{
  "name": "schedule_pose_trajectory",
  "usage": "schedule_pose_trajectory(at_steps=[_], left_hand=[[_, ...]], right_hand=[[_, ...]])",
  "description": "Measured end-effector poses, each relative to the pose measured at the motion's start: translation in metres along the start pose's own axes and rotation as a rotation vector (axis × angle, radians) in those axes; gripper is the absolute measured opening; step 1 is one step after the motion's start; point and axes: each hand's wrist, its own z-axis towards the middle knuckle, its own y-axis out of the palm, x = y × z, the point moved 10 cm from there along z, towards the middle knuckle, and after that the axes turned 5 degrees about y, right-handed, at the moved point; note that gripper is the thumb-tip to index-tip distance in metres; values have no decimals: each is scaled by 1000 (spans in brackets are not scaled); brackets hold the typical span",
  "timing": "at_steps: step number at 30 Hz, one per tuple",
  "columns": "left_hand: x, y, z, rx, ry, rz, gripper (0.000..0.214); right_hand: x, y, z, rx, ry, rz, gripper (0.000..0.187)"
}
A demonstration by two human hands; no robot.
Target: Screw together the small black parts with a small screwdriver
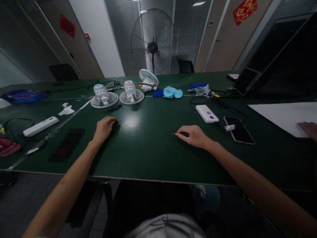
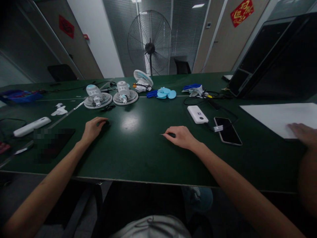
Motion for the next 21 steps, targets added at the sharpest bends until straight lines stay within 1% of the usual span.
schedule_pose_trajectory(at_steps=[3, 6, 10, 16, 21], left_hand=[[-13, -1, -2, 29, -98, -76, 29], [-26, 0, -4, 21, -182, -139, 32], [-39, 1, -5, 9, -244, -177, 34], [-45, 3, -6, 15, -275, -188, 39], [-44, 1, -10, 21, -306, -157, 33]], right_hand=[[0, 0, 0, 4, 0, 0, 27], [0, -1, 0, 1, -1, 2, 27], [0, -1, -1, 4, 3, 3, 28], [2, 0, 0, 18, 6, -10, 25], [3, 2, 0, 13, 3, -16, 24]])
